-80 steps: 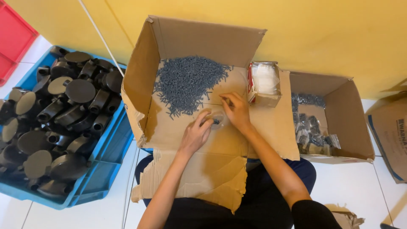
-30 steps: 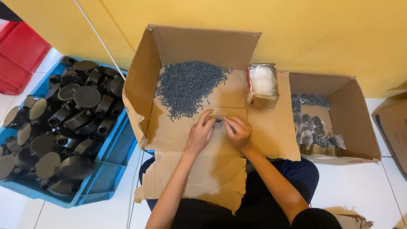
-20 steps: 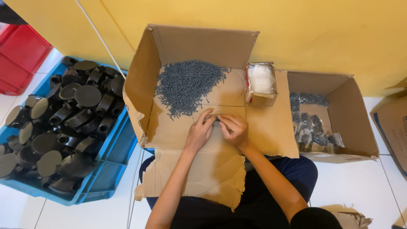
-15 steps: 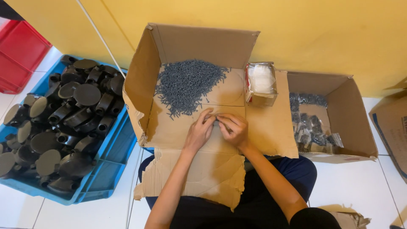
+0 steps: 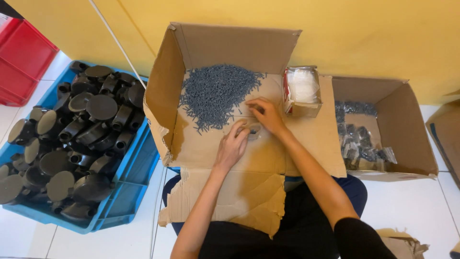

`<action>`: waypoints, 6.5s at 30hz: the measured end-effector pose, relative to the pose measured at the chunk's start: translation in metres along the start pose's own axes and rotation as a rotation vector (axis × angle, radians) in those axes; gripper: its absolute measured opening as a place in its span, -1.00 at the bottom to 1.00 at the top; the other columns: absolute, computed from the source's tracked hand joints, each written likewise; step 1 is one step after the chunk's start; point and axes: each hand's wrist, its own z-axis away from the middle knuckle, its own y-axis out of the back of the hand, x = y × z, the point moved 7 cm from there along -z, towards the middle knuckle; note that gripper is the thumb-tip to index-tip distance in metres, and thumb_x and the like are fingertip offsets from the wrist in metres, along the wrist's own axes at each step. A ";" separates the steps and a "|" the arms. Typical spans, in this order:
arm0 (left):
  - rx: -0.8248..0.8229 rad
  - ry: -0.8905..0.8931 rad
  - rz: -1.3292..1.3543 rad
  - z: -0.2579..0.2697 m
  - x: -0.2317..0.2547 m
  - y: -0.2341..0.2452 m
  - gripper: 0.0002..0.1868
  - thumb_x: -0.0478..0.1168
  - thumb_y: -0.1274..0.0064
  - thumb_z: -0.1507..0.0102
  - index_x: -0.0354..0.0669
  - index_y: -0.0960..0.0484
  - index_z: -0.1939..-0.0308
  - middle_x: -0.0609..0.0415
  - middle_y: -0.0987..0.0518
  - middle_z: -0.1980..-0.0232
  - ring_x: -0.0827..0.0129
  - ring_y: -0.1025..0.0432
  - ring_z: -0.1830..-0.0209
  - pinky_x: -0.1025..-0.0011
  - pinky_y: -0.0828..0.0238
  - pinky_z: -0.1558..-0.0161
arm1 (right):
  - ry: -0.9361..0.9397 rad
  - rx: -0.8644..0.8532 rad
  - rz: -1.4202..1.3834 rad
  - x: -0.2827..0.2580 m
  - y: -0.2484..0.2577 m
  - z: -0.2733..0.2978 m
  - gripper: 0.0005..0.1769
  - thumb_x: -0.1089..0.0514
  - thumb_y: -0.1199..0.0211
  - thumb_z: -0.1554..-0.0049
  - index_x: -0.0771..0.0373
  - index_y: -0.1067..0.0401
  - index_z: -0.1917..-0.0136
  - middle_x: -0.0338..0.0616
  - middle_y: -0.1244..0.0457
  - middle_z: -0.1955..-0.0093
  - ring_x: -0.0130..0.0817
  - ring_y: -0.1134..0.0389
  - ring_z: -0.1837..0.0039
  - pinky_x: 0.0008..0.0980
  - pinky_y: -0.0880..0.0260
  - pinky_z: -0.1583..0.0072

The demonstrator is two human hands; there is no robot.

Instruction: The person sits on the floor and repeatedly picks small dark screws from a pile in a cardboard box, places them into small clear plastic bags, and sets the filled bags aside. The person handles the screws and bags by hand without using tools.

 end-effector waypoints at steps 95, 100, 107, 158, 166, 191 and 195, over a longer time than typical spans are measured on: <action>0.011 -0.006 -0.039 -0.004 -0.003 0.000 -0.89 -0.28 0.10 -0.30 0.01 -0.53 0.16 0.14 -0.53 -0.07 0.15 -0.59 0.24 0.25 -0.58 0.35 | -0.278 0.286 -0.205 0.104 0.002 0.020 -0.90 0.30 -0.21 0.03 0.21 -0.41 0.17 -0.07 -0.32 0.27 -0.36 -0.31 0.19 -0.38 -0.31 0.11; -0.012 0.010 -0.022 -0.001 -0.005 -0.002 -0.88 -0.26 0.11 -0.31 0.04 -0.52 0.13 0.14 -0.51 -0.10 0.14 -0.59 0.20 0.23 -0.58 0.31 | -0.373 0.281 -0.486 0.100 0.007 0.058 -0.90 0.37 -0.20 0.02 0.26 -0.37 0.20 -0.02 -0.34 0.24 -0.40 -0.34 0.30 -0.47 -0.36 0.22; -0.018 0.027 0.004 0.001 -0.007 -0.006 -0.89 -0.25 0.07 -0.30 0.01 -0.52 0.11 0.12 -0.50 -0.12 0.13 -0.57 0.12 0.23 -0.58 0.27 | -0.388 0.342 -0.577 0.074 0.025 0.086 -0.93 0.36 -0.24 -0.10 0.31 -0.37 0.14 -0.04 -0.33 0.23 -0.43 -0.36 0.32 -0.55 -0.37 0.30; -0.019 0.042 0.017 -0.003 -0.004 0.001 -0.88 -0.26 0.11 -0.32 0.02 -0.52 0.12 0.15 -0.51 -0.10 0.07 -0.58 0.26 0.17 -0.57 0.37 | 0.282 0.126 0.233 -0.042 0.028 0.034 -0.87 0.27 -0.28 -0.10 0.15 -0.56 0.06 -0.16 -0.40 0.20 -0.22 -0.38 0.18 -0.35 -0.34 0.08; -0.027 0.057 0.018 -0.002 -0.011 -0.003 -0.88 -0.26 0.11 -0.32 0.03 -0.52 0.12 0.16 -0.51 -0.11 0.10 -0.58 0.22 0.19 -0.57 0.35 | -0.073 0.114 0.314 0.025 -0.001 -0.021 -0.88 0.11 -0.42 -0.02 0.12 -0.55 0.15 -0.09 -0.33 0.16 -0.03 -0.39 0.12 -0.19 -0.38 0.09; -0.022 0.090 0.060 -0.009 -0.009 0.003 -0.89 -0.29 0.09 -0.30 0.03 -0.52 0.16 0.16 -0.53 -0.07 0.07 -0.58 0.23 0.19 -0.56 0.32 | -0.232 0.305 -0.252 0.037 0.031 0.053 -0.90 0.33 -0.23 -0.17 0.30 -0.47 0.00 -0.08 -0.35 0.19 -0.48 -0.32 0.16 -0.48 -0.39 0.11; -0.033 0.089 0.065 -0.008 -0.007 0.004 -0.90 -0.26 0.11 -0.32 0.05 -0.51 0.15 0.18 -0.53 -0.08 0.05 -0.58 0.28 0.14 -0.56 0.35 | -0.245 0.300 -0.346 0.009 0.038 0.062 -0.78 0.32 -0.37 -0.06 0.30 -0.50 -0.02 -0.13 -0.37 0.15 -0.56 -0.33 0.17 -0.56 -0.40 0.11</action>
